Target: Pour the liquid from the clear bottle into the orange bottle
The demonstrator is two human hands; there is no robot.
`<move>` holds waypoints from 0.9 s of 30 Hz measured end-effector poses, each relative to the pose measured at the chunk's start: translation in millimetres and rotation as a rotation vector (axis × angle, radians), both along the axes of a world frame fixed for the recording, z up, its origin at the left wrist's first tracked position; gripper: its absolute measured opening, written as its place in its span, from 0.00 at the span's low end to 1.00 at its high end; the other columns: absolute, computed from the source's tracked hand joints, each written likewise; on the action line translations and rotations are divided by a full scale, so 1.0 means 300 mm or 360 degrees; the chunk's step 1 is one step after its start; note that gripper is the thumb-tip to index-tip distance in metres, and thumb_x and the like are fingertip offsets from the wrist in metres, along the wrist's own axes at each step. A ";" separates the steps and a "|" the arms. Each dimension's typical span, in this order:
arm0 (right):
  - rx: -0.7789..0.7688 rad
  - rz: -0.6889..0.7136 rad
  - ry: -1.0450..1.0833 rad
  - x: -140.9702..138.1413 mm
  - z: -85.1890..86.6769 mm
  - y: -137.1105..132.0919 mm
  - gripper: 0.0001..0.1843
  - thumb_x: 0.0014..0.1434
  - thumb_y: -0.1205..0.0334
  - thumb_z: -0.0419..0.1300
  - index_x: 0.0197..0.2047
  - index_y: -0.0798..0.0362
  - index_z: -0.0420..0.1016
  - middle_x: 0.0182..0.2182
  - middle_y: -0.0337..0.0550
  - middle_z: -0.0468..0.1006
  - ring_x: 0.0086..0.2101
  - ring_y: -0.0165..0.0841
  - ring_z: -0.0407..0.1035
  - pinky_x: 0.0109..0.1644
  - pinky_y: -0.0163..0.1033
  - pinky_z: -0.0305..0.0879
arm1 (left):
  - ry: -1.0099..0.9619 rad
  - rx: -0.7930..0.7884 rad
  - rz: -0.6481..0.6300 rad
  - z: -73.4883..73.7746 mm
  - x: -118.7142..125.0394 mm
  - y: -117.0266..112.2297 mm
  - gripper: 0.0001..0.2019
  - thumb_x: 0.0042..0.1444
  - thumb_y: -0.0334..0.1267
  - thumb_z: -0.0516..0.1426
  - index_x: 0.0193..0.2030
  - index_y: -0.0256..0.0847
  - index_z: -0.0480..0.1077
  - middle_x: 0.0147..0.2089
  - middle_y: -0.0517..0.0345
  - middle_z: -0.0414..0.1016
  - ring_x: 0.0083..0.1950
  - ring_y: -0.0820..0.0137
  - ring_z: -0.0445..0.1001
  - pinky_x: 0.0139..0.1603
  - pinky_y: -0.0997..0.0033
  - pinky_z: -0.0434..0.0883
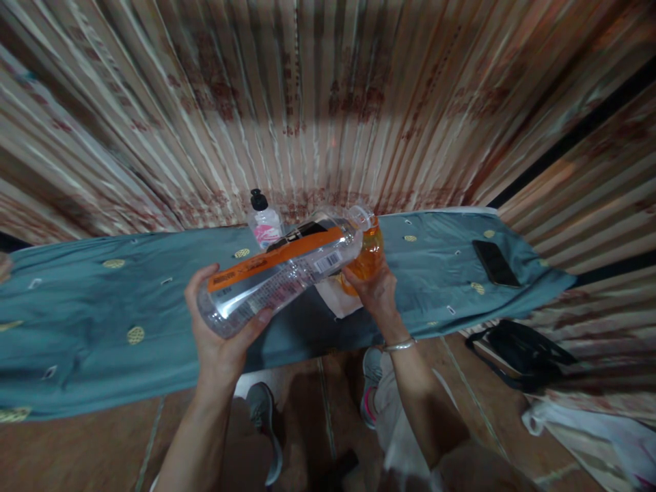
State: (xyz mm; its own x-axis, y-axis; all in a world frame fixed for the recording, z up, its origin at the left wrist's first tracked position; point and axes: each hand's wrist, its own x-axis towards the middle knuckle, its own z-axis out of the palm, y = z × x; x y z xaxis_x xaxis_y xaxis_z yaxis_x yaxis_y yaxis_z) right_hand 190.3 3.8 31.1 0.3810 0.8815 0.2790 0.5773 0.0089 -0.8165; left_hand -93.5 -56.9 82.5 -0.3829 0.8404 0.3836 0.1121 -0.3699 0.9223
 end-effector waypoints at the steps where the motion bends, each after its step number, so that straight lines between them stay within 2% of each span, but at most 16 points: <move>1: 0.0003 0.0001 0.0007 0.000 0.000 0.000 0.43 0.58 0.45 0.78 0.73 0.48 0.76 0.64 0.57 0.91 0.62 0.57 0.88 0.68 0.64 0.87 | 0.0017 -0.0007 0.0007 0.000 0.000 0.000 0.51 0.38 0.58 0.86 0.68 0.52 0.73 0.57 0.52 0.82 0.56 0.51 0.83 0.59 0.49 0.82; 4: 0.0006 -0.0016 0.0015 0.000 -0.006 0.002 0.44 0.58 0.46 0.78 0.74 0.48 0.76 0.64 0.56 0.92 0.61 0.57 0.89 0.68 0.63 0.88 | 0.0018 -0.0011 0.0002 -0.001 -0.001 -0.001 0.51 0.38 0.59 0.86 0.68 0.52 0.74 0.58 0.51 0.81 0.57 0.50 0.83 0.61 0.47 0.82; 10: 0.0001 -0.0019 -0.0022 0.008 -0.026 0.006 0.47 0.57 0.46 0.79 0.75 0.50 0.75 0.64 0.59 0.91 0.61 0.60 0.89 0.69 0.69 0.87 | 0.0016 -0.0002 -0.0016 -0.002 -0.002 -0.003 0.50 0.40 0.57 0.86 0.69 0.51 0.74 0.58 0.52 0.81 0.56 0.51 0.84 0.60 0.49 0.83; 17: 0.0009 -0.0012 -0.0034 0.009 -0.022 0.003 0.42 0.59 0.45 0.78 0.74 0.43 0.77 0.65 0.55 0.91 0.63 0.60 0.88 0.69 0.68 0.87 | 0.0001 0.0002 0.0003 0.002 0.000 -0.002 0.50 0.38 0.58 0.86 0.67 0.53 0.74 0.58 0.52 0.80 0.56 0.52 0.82 0.60 0.50 0.81; 22: 0.0018 -0.0022 -0.0039 0.006 -0.020 0.003 0.45 0.58 0.44 0.78 0.74 0.48 0.75 0.66 0.60 0.90 0.63 0.59 0.88 0.69 0.69 0.86 | -0.0067 -0.0011 -0.0009 0.005 0.001 -0.001 0.51 0.35 0.57 0.87 0.66 0.53 0.75 0.58 0.52 0.81 0.56 0.52 0.82 0.60 0.51 0.80; 27: 0.0003 -0.0025 -0.0032 0.009 -0.024 0.004 0.43 0.58 0.44 0.78 0.73 0.43 0.76 0.65 0.55 0.91 0.63 0.58 0.88 0.68 0.69 0.87 | -0.0083 -0.0012 -0.0021 0.004 0.003 -0.002 0.50 0.36 0.55 0.87 0.66 0.53 0.75 0.57 0.53 0.82 0.56 0.53 0.82 0.60 0.52 0.80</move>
